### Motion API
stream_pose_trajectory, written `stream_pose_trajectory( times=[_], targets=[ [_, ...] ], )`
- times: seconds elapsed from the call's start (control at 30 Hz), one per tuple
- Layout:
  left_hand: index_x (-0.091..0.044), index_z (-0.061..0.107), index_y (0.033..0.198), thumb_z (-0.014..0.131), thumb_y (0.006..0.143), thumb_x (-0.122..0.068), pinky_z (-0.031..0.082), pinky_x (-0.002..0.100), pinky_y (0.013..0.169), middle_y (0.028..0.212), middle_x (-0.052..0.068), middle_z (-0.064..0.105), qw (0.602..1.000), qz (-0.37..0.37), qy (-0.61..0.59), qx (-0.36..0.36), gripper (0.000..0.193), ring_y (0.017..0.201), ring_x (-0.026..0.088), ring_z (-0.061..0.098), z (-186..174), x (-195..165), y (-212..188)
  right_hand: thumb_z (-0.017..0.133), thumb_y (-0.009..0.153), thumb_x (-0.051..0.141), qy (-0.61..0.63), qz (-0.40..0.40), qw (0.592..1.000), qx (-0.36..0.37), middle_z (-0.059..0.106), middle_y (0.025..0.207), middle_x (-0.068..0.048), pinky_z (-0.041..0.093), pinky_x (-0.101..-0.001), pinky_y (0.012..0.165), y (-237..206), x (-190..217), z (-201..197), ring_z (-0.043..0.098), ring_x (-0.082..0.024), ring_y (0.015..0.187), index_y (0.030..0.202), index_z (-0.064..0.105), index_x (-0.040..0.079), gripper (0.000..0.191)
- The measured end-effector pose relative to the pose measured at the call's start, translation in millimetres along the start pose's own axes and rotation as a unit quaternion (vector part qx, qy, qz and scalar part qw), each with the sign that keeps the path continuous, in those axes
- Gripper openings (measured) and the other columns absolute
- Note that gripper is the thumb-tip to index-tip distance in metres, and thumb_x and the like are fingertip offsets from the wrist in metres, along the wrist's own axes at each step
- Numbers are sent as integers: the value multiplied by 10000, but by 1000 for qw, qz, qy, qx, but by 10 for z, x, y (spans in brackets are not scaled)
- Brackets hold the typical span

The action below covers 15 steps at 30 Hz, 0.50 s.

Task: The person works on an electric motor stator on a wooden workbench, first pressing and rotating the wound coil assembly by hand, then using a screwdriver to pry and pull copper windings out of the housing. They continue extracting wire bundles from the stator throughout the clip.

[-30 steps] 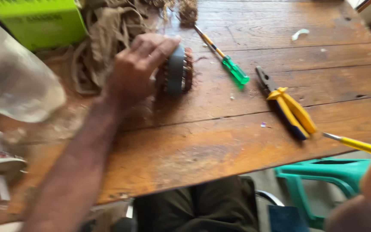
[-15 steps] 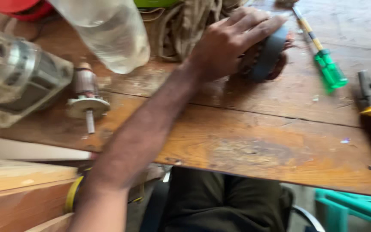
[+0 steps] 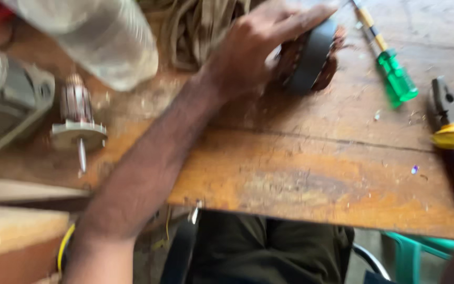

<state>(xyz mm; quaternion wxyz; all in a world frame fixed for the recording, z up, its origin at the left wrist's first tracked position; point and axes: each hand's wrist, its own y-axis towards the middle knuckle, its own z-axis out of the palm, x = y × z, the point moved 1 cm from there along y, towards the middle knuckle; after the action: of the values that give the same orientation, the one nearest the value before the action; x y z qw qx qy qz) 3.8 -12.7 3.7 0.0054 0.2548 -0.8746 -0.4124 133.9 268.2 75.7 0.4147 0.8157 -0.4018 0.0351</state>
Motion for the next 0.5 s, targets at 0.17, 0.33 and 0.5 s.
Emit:
stream_pose_trajectory(
  times=[0.17, 0.33, 0.5],
  targets=[
    [-208, 467, 1546, 669, 990, 70, 572, 373, 1135, 1442, 117, 651, 998, 1, -57, 2, 653, 1257, 276, 703, 132, 127, 36, 741, 1064, 38, -44, -93, 995, 3, 667, 1223, -189, 615, -403, 881, 493, -534, 616, 691, -293, 1107, 1229, 611, -11, 216],
    [-176, 464, 1571, 839, 1014, -85, 572, 386, 1138, 1466, 165, 648, 996, -13, -84, -8, 677, 1307, 308, 704, 147, 200, 91, 563, 1074, 9, 13, -88, 995, -41, 655, 1176, -147, 670, -348, 870, 587, -869, 1059, 709, -227, 1041, 1364, 599, 64, 297],
    [-164, 458, 1573, 887, 963, -172, 622, 406, 1048, 1374, 175, 691, 997, -16, -72, 8, 745, 1227, 310, 727, 133, 236, 76, 782, 1037, 205, -51, -93, 994, 7, 633, 1280, -197, 662, -363, 838, 449, -950, 1040, 714, -282, 1090, 1503, 502, 59, 563]
  ],
)
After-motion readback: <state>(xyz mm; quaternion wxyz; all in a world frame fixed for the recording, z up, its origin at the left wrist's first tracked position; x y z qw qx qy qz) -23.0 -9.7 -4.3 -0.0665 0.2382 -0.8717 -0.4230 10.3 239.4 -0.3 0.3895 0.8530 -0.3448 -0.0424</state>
